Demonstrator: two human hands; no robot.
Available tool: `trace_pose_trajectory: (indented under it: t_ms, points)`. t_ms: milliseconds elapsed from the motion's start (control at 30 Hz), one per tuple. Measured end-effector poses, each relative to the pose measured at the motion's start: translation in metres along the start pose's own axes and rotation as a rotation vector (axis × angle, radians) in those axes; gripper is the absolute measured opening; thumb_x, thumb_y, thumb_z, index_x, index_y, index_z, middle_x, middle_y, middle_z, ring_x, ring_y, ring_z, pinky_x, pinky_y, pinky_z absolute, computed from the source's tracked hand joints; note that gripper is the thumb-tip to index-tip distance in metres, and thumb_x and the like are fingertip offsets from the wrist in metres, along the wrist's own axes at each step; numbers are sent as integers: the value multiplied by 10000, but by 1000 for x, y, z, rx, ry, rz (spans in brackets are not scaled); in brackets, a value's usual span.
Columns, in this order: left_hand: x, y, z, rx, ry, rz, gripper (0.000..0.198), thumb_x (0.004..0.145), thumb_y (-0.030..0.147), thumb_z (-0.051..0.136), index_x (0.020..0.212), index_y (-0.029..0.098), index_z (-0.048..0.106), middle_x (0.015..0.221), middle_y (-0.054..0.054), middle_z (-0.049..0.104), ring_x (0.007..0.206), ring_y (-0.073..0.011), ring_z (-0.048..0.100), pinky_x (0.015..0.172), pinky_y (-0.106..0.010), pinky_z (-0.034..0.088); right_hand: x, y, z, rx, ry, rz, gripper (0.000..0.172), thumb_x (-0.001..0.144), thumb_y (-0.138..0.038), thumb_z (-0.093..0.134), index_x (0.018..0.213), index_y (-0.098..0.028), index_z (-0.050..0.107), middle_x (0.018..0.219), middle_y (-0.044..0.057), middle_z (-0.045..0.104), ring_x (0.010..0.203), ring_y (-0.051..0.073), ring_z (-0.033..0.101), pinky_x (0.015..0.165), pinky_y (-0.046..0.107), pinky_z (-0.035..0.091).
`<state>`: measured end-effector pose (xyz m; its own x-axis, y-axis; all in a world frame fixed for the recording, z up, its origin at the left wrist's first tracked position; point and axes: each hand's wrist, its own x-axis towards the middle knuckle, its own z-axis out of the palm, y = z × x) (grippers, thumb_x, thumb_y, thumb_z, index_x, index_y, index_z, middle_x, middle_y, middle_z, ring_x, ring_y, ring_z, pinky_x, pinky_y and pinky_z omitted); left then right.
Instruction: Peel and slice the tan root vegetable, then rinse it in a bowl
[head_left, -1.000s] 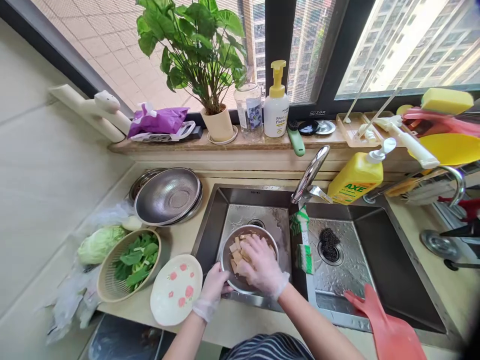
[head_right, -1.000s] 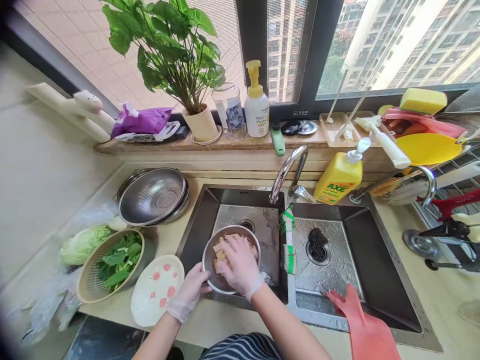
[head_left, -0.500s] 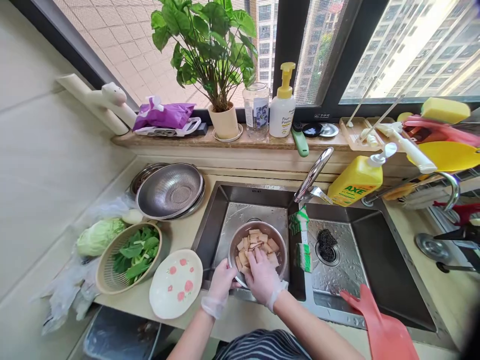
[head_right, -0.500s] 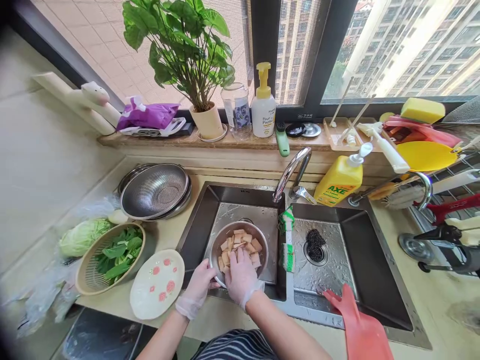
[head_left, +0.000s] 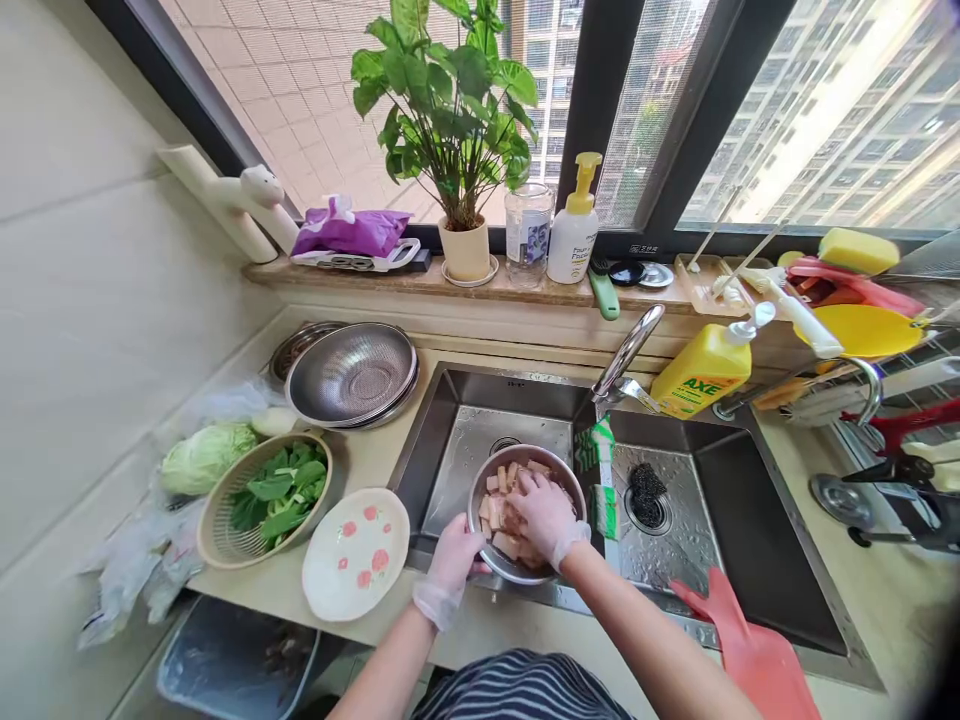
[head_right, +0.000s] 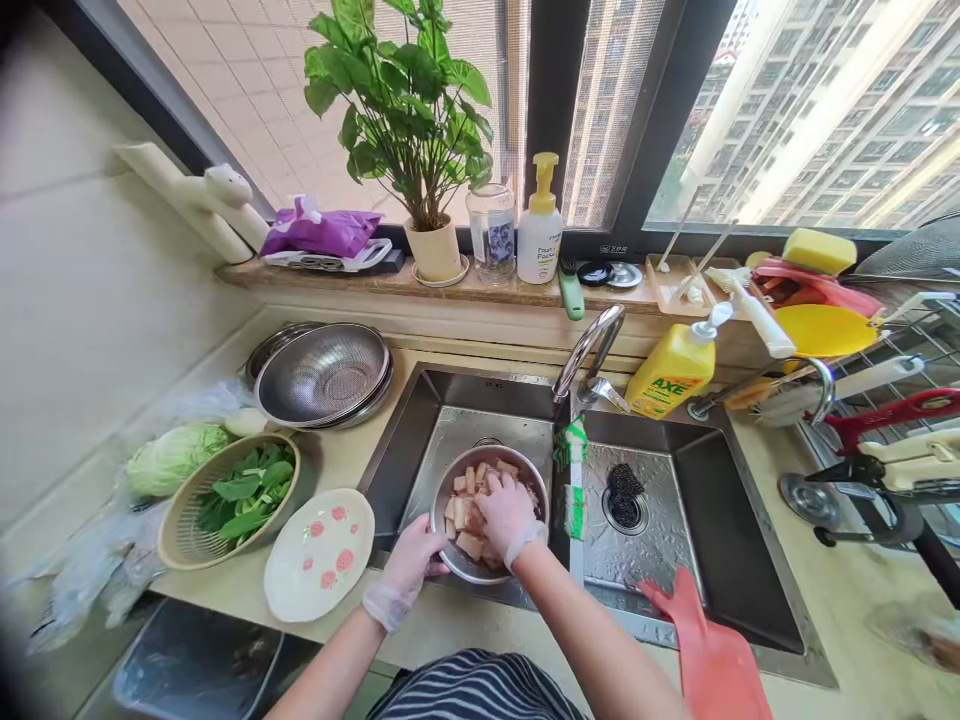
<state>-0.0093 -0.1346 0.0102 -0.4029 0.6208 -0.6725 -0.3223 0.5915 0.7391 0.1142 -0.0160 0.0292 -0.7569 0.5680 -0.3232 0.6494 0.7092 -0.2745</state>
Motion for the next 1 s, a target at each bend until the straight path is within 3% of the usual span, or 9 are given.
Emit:
trace_pose_trajectory:
  t_ms: [167, 367, 467, 567, 633, 733, 800, 900, 1000]
  points:
    - [-3, -3, -1, 2, -2, 12, 164, 626, 156, 608, 758, 157, 511, 597, 42, 530, 461, -97, 531, 379, -198, 469, -8, 4, -13, -86, 73, 118, 280, 881, -196, 424, 982, -204, 685, 1070, 119, 654, 1019, 243, 572, 835, 331, 428]
    - [-11, 0, 1, -28, 5, 12, 165, 601, 118, 575, 748, 162, 514, 584, 47, 534, 445, -92, 525, 372, -193, 463, -18, -15, -6, -108, 99, 28, 255, 852, -259, 492, 1010, -226, 690, 1295, 111, 547, 1267, 306, 382, 981, 437, 328]
    - [-17, 4, 0, -18, 1, 25, 153, 600, 105, 549, 733, 167, 506, 568, 46, 539, 437, -98, 535, 374, -194, 464, -22, -16, -11, -118, 95, 127, 287, 877, -198, 424, 921, -193, 708, 1125, 132, 636, 1157, 298, 483, 910, 410, 370]
    - [-22, 6, -1, -1, -19, 35, 154, 594, 93, 538, 722, 170, 500, 569, 44, 545, 434, -101, 537, 374, -199, 464, -29, -18, -20, -76, 176, 136, 246, 875, -240, 446, 928, -195, 682, 980, 119, 661, 987, 266, 553, 817, 373, 395]
    - [-24, 6, -1, 4, -42, 37, 161, 587, 89, 537, 717, 174, 493, 558, 50, 538, 424, -97, 528, 375, -200, 464, -33, -26, -21, -46, 225, 128, 233, 821, -328, 547, 993, -211, 652, 1005, 110, 649, 988, 275, 537, 812, 378, 389]
    - [-25, 4, -1, 15, -78, 33, 164, 588, 90, 532, 718, 179, 484, 551, 52, 537, 421, -96, 529, 377, -195, 462, -33, -43, -16, -43, 217, 120, 382, 732, -391, 642, 1075, -223, 619, 1057, 110, 639, 1014, 295, 521, 830, 397, 378]
    - [-27, 2, -3, 40, -97, 37, 162, 593, 91, 523, 723, 178, 483, 556, 49, 541, 427, -99, 535, 377, -197, 464, -33, -48, -14, -83, 180, 146, 252, 786, -317, 584, 996, -198, 656, 982, 123, 664, 979, 286, 544, 850, 405, 366]
    - [-29, 1, -6, 80, -114, 49, 147, 600, 95, 521, 712, 178, 473, 549, 57, 521, 428, -97, 528, 379, -205, 472, -41, -38, -20, -125, 182, 229, 239, 856, -191, 452, 895, -180, 687, 876, 124, 688, 917, 261, 582, 835, 382, 372]
    - [-31, -1, -7, 93, -132, 39, 143, 601, 97, 517, 693, 183, 452, 537, 66, 500, 423, -92, 518, 380, -207, 474, -58, -25, -26, -123, 222, 288, 260, 864, -184, 436, 938, -193, 685, 895, 107, 693, 895, 242, 605, 762, 334, 400]
